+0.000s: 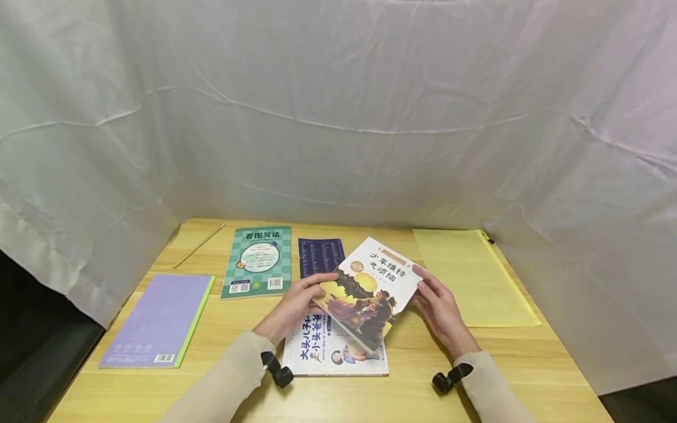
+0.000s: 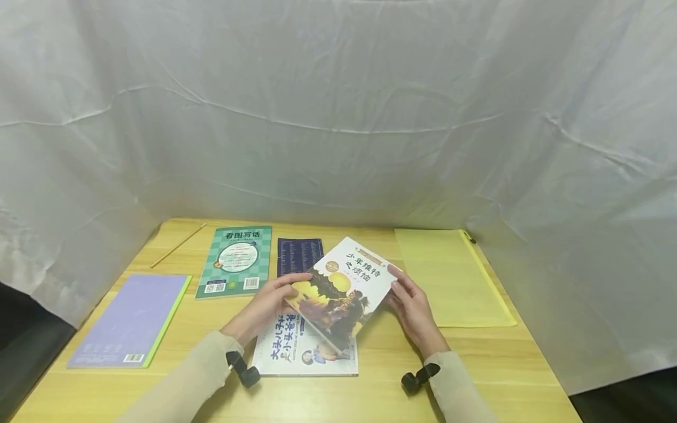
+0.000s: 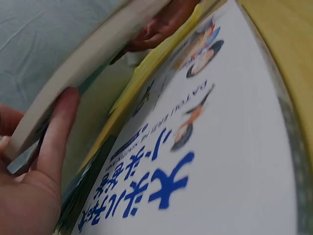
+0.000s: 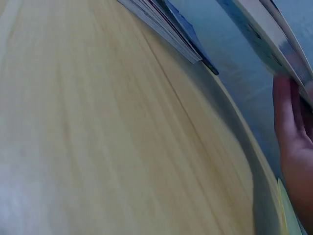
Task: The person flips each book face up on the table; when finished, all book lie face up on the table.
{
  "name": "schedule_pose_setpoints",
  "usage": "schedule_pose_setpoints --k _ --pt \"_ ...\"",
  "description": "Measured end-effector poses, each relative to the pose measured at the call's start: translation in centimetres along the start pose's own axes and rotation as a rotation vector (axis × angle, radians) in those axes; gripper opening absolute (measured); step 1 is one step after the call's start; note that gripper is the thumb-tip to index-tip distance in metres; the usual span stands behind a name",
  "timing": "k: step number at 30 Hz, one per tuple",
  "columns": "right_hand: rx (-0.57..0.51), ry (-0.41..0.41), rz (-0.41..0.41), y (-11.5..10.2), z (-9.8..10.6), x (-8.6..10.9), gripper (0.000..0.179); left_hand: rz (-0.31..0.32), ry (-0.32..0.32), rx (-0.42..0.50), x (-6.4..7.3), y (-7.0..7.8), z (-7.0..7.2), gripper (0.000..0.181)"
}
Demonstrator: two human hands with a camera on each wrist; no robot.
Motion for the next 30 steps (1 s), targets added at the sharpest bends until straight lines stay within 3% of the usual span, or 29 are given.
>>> schedule_pose_setpoints --k 5,11,18,25,30 --pt "0.015 -0.036 -0.021 0.1 -0.3 0.1 0.061 -0.01 -0.066 0.002 -0.1 0.1 -0.7 0.05" --pt "0.046 0.036 -0.038 0.4 0.5 0.3 0.06 0.012 -0.097 -0.09 0.0 -0.3 -1.1 0.043" --pt "0.044 0.113 -0.034 0.4 0.6 0.3 0.049 0.029 -0.143 -0.153 0.1 -0.7 -1.8 0.047" --pt "-0.014 0.012 -0.074 0.5 -0.3 0.5 0.052 0.037 -0.116 -0.106 -0.1 -0.5 -2.0 0.05" --pt "0.048 0.064 -0.096 0.6 0.1 0.5 0.05 0.036 -0.099 -0.078 -0.3 -0.3 -2.1 0.051"
Point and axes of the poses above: each hand's wrist, its own x-axis away from the middle knuckle, its own z-axis out of the back of the hand, y = z × x, the point moved 7 cm from there along -x, towards the middle knuckle, and after that the axes turned 13 degrees about -x, right-handed, at the moved point
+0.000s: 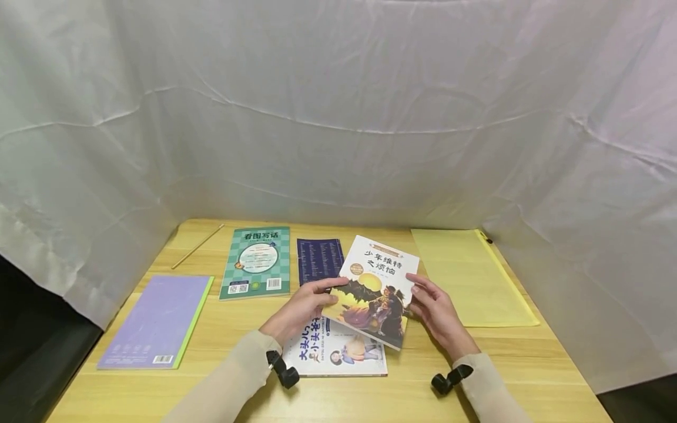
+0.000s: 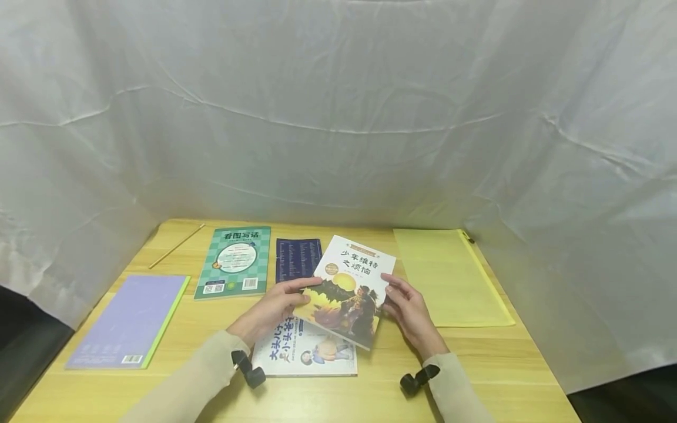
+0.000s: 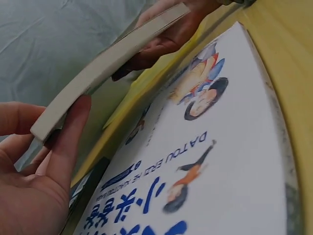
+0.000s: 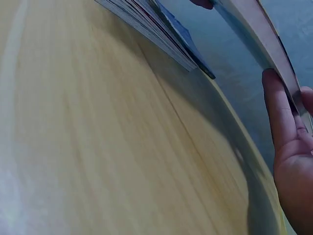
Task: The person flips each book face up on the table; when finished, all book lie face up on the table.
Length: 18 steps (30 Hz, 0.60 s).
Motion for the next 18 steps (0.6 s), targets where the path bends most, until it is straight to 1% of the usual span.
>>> schedule_pose_setpoints --k 2,5,7,9,11,13,15,18 --pt "0.019 0.024 -0.005 0.0 0.2 0.0 0.049 -0.004 -0.005 0.003 -0.1 0.1 -0.2 0.052" --pt "0.039 0.013 -0.012 0.1 0.2 0.1 0.051 -0.016 -0.007 0.003 -0.2 0.3 -0.5 0.052" --pt "0.04 -0.017 -0.006 0.1 0.0 0.2 0.052 -0.028 -0.001 0.012 -0.3 0.4 -0.6 0.051" --pt "0.036 -0.066 0.003 0.0 -0.3 0.3 0.054 -0.043 0.01 0.03 -0.4 0.7 -0.6 0.051" --pt "0.032 -0.109 0.015 -0.2 -0.6 0.4 0.052 -0.051 0.025 0.054 -0.6 1.0 -0.7 0.05" --pt "0.037 -0.134 0.017 -0.2 -0.9 0.4 0.049 -0.053 0.038 0.086 -0.9 1.2 -0.7 0.05" --pt "0.06 -0.134 0.009 -0.2 -1.0 0.4 0.046 -0.053 0.049 0.116 -1.1 1.3 -0.9 0.051" --pt "0.08 -0.072 -0.003 -0.2 -0.7 0.4 0.043 -0.055 0.06 0.141 -1.4 1.4 -1.3 0.051"
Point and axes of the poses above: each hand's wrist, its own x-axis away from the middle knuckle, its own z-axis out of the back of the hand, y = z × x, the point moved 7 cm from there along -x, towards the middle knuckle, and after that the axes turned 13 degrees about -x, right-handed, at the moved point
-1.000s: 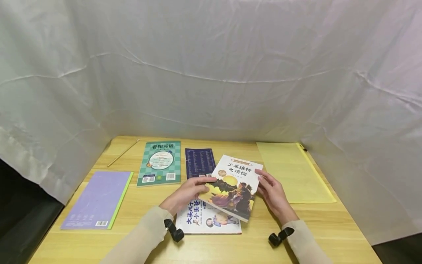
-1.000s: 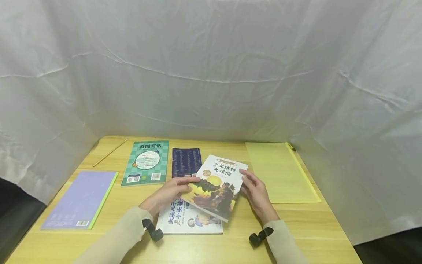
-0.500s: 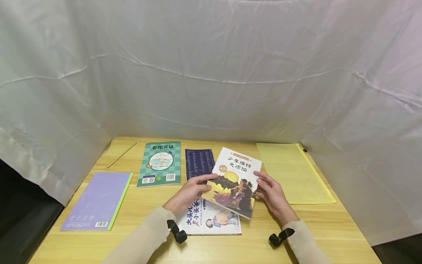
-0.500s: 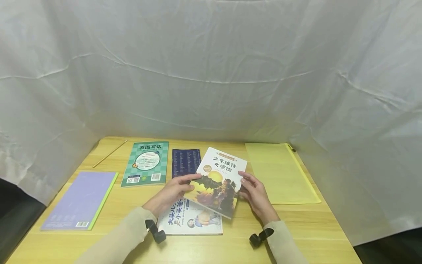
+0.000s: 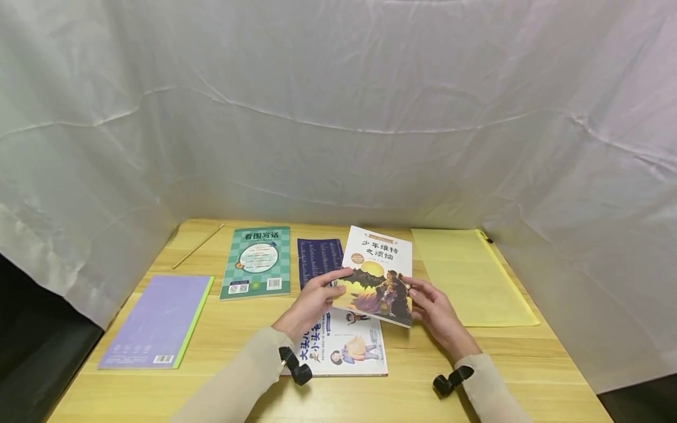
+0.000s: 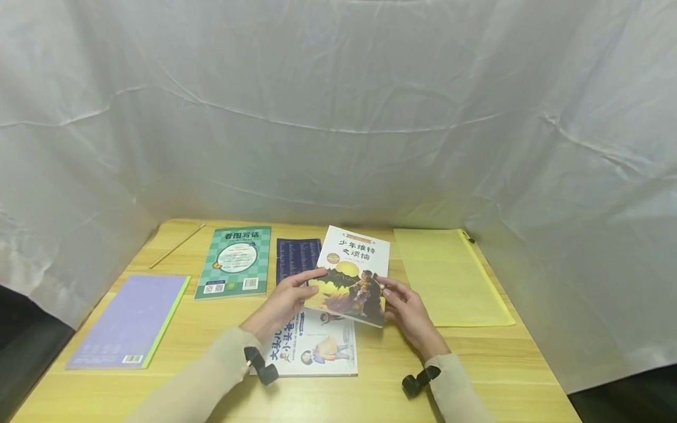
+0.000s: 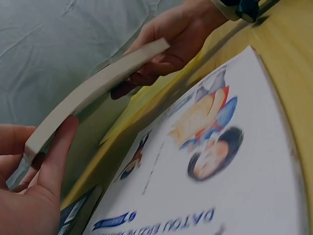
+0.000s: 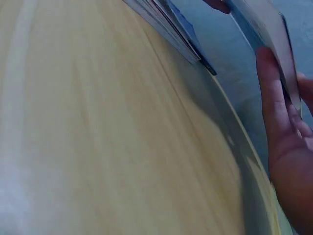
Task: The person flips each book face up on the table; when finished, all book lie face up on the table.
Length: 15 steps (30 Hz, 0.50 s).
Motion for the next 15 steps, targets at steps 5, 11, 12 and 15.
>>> schedule_pose_setpoints --k 5,11,12,15 --pt "0.013 0.049 -0.005 0.0 0.4 0.1 0.047 0.017 0.028 -0.007 -0.5 -0.2 -0.6 0.05" --pt "-0.006 0.033 -0.02 -0.1 0.3 0.2 0.054 0.018 0.072 0.006 -1.4 -0.5 -1.2 0.05" --pt "-0.009 0.062 -0.018 -0.2 0.4 0.1 0.053 0.019 0.078 0.011 -1.7 -0.5 -1.4 0.049" --pt "-0.011 0.17 -0.007 -0.6 1.2 -0.2 0.051 0.028 0.084 0.011 -2.4 -0.8 -2.0 0.048"
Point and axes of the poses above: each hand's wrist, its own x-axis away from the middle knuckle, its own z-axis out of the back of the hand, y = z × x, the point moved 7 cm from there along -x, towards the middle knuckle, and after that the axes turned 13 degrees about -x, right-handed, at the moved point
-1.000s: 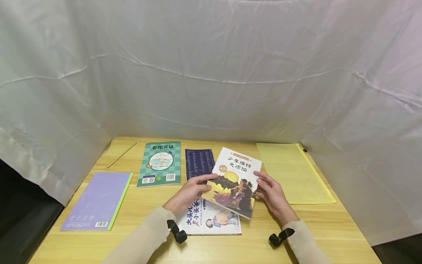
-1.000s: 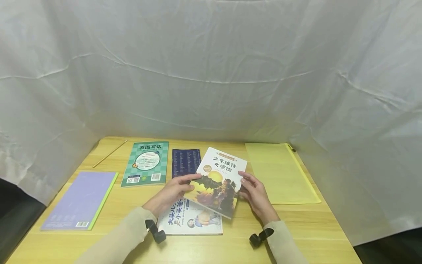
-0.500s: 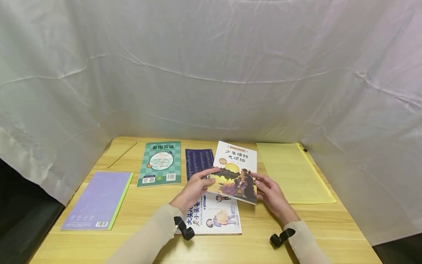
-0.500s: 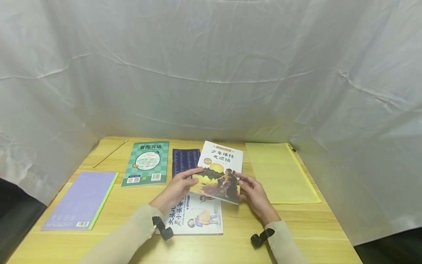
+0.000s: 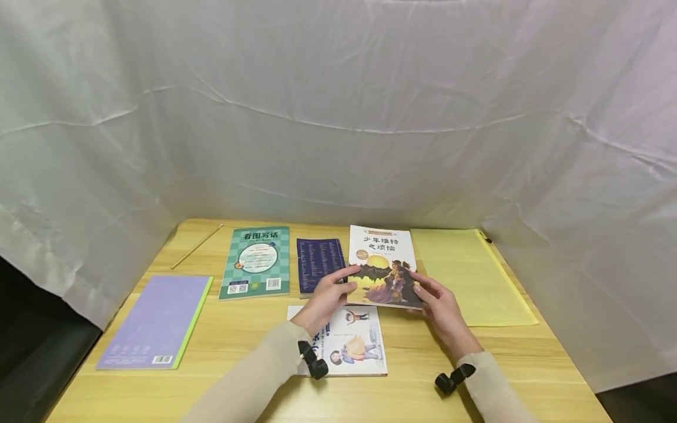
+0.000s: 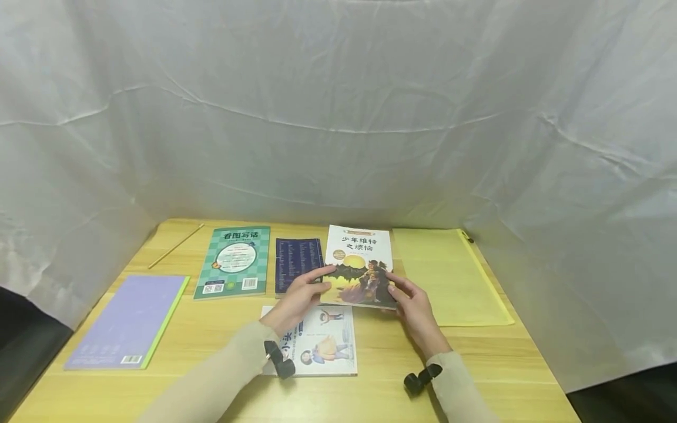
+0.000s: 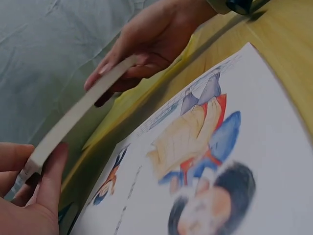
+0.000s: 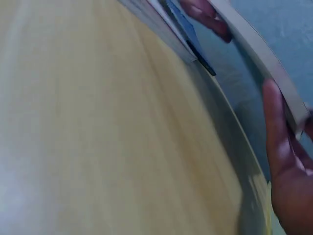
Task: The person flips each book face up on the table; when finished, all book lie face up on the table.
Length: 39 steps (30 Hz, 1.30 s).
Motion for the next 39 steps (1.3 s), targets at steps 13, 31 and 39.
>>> schedule_pose_setpoints --k 13,31,39 --pt "0.022 0.076 -0.036 -0.3 1.3 -1.6 0.054 0.076 0.027 0.028 -2.0 -0.6 -2.1 0.048" --pt "0.112 0.15 -0.076 -0.1 1.4 -1.9 0.057 0.059 -0.053 -0.055 -2.2 0.5 -4.3 0.068" --pt "0.304 0.099 -0.042 -0.4 0.1 -1.2 0.064 0.06 -0.078 -0.084 -2.1 0.9 -4.9 0.066"
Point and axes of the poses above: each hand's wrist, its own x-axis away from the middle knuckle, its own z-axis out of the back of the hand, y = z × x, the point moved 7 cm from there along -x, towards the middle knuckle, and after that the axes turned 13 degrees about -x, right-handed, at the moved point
